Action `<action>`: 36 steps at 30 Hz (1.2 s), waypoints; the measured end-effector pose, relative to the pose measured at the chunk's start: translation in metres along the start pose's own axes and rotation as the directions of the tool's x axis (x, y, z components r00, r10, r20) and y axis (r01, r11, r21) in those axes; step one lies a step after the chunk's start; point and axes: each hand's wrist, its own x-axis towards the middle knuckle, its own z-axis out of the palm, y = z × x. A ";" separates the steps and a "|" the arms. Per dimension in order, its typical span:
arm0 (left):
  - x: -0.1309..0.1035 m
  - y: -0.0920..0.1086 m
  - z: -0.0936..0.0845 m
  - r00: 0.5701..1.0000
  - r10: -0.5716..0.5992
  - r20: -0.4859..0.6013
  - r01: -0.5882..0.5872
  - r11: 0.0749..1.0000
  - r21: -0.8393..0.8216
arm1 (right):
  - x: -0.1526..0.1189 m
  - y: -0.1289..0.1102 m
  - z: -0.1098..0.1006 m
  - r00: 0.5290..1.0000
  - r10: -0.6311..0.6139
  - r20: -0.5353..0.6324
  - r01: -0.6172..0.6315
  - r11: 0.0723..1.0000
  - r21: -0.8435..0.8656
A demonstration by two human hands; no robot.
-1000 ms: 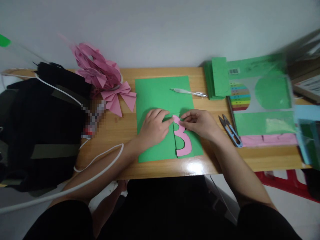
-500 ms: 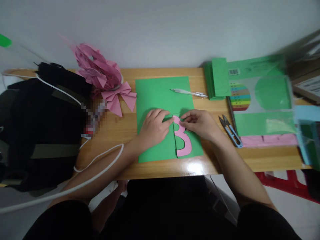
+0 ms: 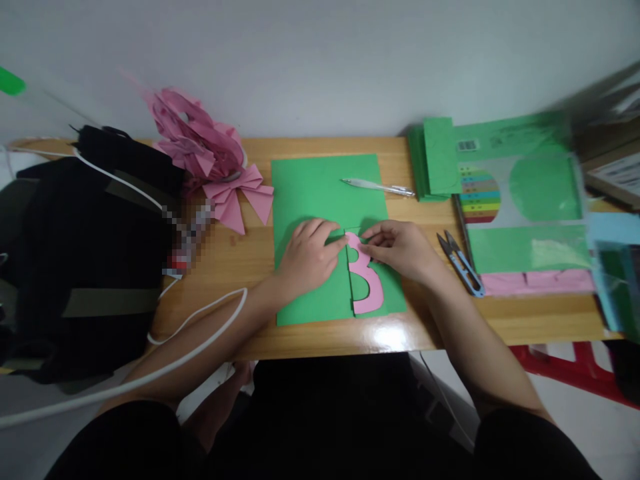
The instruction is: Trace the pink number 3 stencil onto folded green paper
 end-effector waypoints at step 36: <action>0.001 0.001 -0.002 0.999 -0.023 0.026 0.024 0.998 -0.052 | 0.002 0.004 0.000 1.000 -0.011 0.015 0.011 1.000 -0.002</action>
